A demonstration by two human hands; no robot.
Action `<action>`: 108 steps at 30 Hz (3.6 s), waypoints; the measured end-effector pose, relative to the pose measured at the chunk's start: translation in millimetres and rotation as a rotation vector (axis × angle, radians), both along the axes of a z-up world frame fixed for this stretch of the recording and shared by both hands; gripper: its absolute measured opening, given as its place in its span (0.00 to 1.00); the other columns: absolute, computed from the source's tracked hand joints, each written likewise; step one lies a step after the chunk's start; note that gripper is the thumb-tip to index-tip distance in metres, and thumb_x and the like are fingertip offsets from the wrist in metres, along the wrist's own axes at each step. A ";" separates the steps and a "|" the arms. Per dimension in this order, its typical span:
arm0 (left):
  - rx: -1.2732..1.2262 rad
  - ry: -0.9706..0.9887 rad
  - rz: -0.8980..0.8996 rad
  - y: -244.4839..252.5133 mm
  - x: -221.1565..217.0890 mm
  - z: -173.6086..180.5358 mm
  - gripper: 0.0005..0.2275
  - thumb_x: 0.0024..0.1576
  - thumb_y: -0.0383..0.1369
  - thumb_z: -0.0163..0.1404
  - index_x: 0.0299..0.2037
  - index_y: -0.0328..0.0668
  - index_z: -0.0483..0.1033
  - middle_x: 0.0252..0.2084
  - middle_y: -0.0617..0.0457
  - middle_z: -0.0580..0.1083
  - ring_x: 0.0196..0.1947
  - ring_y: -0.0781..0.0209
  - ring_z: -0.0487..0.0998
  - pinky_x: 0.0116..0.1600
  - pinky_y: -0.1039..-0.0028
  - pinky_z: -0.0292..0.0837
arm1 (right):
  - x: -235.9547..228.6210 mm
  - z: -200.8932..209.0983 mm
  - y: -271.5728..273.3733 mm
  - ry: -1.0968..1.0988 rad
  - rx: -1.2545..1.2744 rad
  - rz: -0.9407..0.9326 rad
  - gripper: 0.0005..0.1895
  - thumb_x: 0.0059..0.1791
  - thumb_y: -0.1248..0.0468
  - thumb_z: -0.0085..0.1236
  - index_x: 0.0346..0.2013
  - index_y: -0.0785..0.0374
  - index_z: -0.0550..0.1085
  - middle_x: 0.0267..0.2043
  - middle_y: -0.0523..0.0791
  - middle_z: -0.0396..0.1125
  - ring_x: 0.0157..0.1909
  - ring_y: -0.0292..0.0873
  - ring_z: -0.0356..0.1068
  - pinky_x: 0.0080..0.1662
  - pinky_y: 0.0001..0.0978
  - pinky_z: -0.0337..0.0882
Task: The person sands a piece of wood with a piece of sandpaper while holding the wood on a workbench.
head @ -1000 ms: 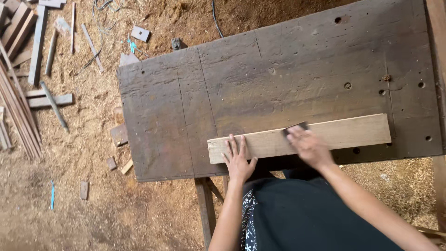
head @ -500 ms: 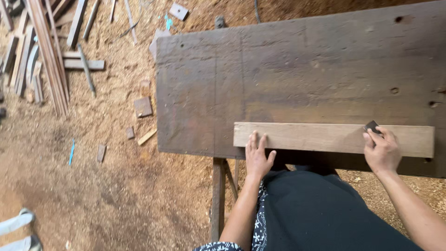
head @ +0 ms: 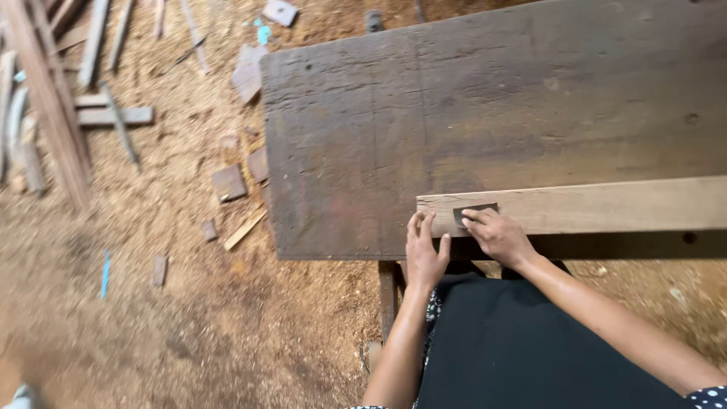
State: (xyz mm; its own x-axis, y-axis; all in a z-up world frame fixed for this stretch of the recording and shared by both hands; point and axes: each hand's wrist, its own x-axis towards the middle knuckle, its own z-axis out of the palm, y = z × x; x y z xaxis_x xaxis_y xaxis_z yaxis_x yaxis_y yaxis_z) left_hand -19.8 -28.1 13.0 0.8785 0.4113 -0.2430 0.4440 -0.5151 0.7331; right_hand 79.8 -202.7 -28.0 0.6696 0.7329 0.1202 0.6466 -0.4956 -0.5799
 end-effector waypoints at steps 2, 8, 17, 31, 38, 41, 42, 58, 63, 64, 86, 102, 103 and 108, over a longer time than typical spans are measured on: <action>0.076 0.027 -0.086 -3.8 -0.4 -12.4 0.24 0.58 0.39 0.54 0.65 0.46 0.65 0.72 0.45 0.58 0.70 0.42 0.63 0.67 0.55 0.63 | -9.5 0.0 -31.2 0.064 -0.124 -0.139 0.12 0.49 0.62 0.53 0.45 0.56 0.80 0.57 0.39 0.72 0.46 0.45 0.73 0.46 0.36 0.75; 0.323 0.136 -0.503 -22.4 25.1 -23.4 0.32 0.56 0.42 0.54 0.71 0.52 0.57 0.79 0.43 0.44 0.76 0.41 0.47 0.73 0.45 0.43 | -27.7 -10.7 -130.4 -0.075 -0.268 -0.602 0.10 0.55 0.61 0.52 0.48 0.56 0.79 0.60 0.39 0.71 0.50 0.45 0.73 0.51 0.36 0.75; 0.346 0.161 -0.714 -12.7 37.4 -11.7 0.46 0.47 0.45 0.60 0.76 0.60 0.46 0.80 0.49 0.39 0.79 0.48 0.35 0.76 0.45 0.28 | -20.1 -4.4 -92.3 -0.094 -0.159 -0.457 0.10 0.52 0.63 0.52 0.44 0.62 0.79 0.58 0.44 0.71 0.50 0.48 0.73 0.47 0.38 0.75; 0.101 -0.335 -0.254 8.0 13.7 -12.2 0.16 0.55 0.25 0.55 0.55 0.39 0.74 0.54 0.42 0.73 0.53 0.41 0.75 0.55 0.59 0.71 | -2.6 -10.6 43.9 -0.140 -0.007 -0.143 0.16 0.48 0.67 0.53 0.47 0.75 0.73 0.58 0.54 0.67 0.49 0.51 0.69 0.51 0.38 0.72; 0.139 -0.463 -0.070 19.1 -8.5 -11.7 0.12 0.58 0.22 0.54 0.51 0.38 0.73 0.47 0.44 0.75 0.46 0.46 0.78 0.50 0.65 0.77 | -13.7 -23.7 79.0 -0.039 0.105 0.087 0.16 0.43 0.68 0.54 0.44 0.72 0.74 0.59 0.51 0.68 0.52 0.50 0.68 0.52 0.37 0.72; -0.058 -0.284 0.076 21.4 -16.5 -10.5 0.13 0.59 0.23 0.52 0.55 0.37 0.73 0.42 0.46 0.74 0.39 0.53 0.79 0.42 0.69 0.77 | -18.0 -21.6 71.6 0.051 0.060 0.150 0.15 0.45 0.68 0.54 0.45 0.70 0.75 0.60 0.50 0.68 0.50 0.49 0.68 0.52 0.36 0.73; -0.060 -0.307 0.055 22.8 -19.4 -9.1 0.15 0.59 0.22 0.51 0.56 0.37 0.72 0.42 0.46 0.74 0.39 0.54 0.79 0.43 0.70 0.77 | -22.6 -18.2 60.2 0.090 0.009 0.139 0.17 0.44 0.69 0.53 0.47 0.69 0.75 0.60 0.48 0.69 0.50 0.49 0.68 0.50 0.37 0.73; 0.131 -0.002 -0.602 -3.4 20.5 0.8 0.27 0.49 0.34 0.59 0.62 0.51 0.69 0.65 0.48 0.66 0.67 0.45 0.63 0.69 0.53 0.56 | -56.5 -10.5 -18.7 -0.061 0.104 -0.483 0.10 0.49 0.69 0.53 0.40 0.72 0.79 0.53 0.53 0.73 0.48 0.54 0.74 0.46 0.39 0.74; 0.209 -0.048 -0.689 -10.4 41.7 -12.9 0.35 0.49 0.37 0.59 0.69 0.50 0.63 0.74 0.42 0.54 0.74 0.39 0.50 0.72 0.47 0.47 | -28.5 -35.6 -110.0 -0.141 -0.030 -0.761 0.11 0.55 0.71 0.51 0.31 0.60 0.79 0.53 0.45 0.74 0.53 0.44 0.74 0.56 0.41 0.73; 0.216 0.016 -0.712 -13.5 39.9 -13.6 0.35 0.48 0.39 0.60 0.70 0.51 0.63 0.75 0.42 0.51 0.76 0.39 0.46 0.72 0.45 0.44 | -28.3 -39.2 -138.6 -0.118 -0.051 -0.910 0.09 0.53 0.71 0.53 0.30 0.61 0.78 0.56 0.48 0.73 0.54 0.49 0.72 0.54 0.42 0.73; 0.352 0.138 -0.700 -161.7 82.2 -14.8 0.41 0.48 0.41 0.60 0.74 0.61 0.53 0.78 0.40 0.41 0.77 0.36 0.36 0.74 0.42 0.36 | 30.8 -36.0 -230.4 0.054 0.080 -0.581 0.15 0.50 0.73 0.53 0.51 0.64 0.76 0.52 0.51 0.73 0.51 0.53 0.73 0.54 0.43 0.72; 0.366 0.385 -0.425 -211.7 82.6 -16.7 0.48 0.48 0.45 0.62 0.76 0.67 0.40 0.79 0.43 0.30 0.78 0.39 0.25 0.74 0.40 0.24 | 107.8 -42.9 -344.9 0.206 0.079 -0.662 0.12 0.56 0.64 0.49 0.32 0.61 0.78 0.59 0.46 0.72 0.49 0.40 0.75 0.46 0.25 0.76; 0.371 0.392 -0.423 -212.6 84.5 -15.8 0.49 0.47 0.45 0.62 0.76 0.68 0.39 0.79 0.44 0.30 0.78 0.39 0.25 0.74 0.41 0.24 | 109.8 -44.9 -357.6 -0.048 -0.016 -0.682 0.09 0.53 0.69 0.50 0.39 0.61 0.79 0.63 0.46 0.70 0.55 0.45 0.72 0.51 0.29 0.75; 0.379 0.526 -0.418 -223.3 96.4 -5.8 0.50 0.48 0.45 0.63 0.74 0.67 0.34 0.77 0.43 0.25 0.76 0.37 0.22 0.74 0.39 0.22 | 79.0 -52.4 -317.8 0.047 0.029 -0.588 0.09 0.50 0.69 0.55 0.42 0.61 0.79 0.61 0.41 0.71 0.55 0.48 0.71 0.58 0.38 0.72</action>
